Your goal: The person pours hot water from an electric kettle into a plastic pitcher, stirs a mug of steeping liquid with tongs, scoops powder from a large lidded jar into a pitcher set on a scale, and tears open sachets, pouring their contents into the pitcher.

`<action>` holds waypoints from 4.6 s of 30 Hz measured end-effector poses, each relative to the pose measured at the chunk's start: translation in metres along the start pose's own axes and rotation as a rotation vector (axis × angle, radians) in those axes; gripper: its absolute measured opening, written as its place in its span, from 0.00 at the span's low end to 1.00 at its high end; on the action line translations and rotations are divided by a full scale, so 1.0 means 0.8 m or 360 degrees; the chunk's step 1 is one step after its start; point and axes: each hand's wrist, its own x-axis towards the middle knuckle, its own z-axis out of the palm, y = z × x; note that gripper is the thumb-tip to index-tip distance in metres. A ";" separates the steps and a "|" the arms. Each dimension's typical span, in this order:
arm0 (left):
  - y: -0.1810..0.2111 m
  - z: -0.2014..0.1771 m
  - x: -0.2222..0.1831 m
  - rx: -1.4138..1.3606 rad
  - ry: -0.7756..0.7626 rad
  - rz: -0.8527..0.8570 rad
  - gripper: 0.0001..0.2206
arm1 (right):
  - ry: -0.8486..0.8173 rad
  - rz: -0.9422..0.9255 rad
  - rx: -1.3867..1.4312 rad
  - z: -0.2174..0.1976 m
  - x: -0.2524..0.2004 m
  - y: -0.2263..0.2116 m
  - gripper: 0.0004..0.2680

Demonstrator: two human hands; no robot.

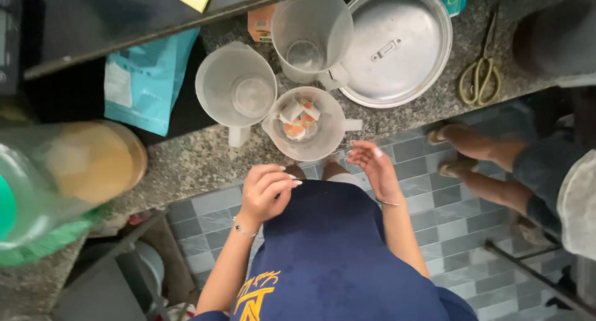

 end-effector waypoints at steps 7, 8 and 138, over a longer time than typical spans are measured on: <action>0.000 0.005 0.032 -0.0081 0.0084 0.0106 0.10 | 0.0140 -0.0228 -0.0046 0.012 -0.003 -0.032 0.21; -0.001 0.008 0.035 -0.0122 0.0090 0.0169 0.10 | 0.0127 -0.0290 -0.0028 0.006 -0.004 -0.035 0.21; 0.105 0.129 0.100 0.0427 0.0171 -0.0644 0.56 | 0.0174 -0.1289 -0.2190 -0.009 -0.014 -0.198 0.36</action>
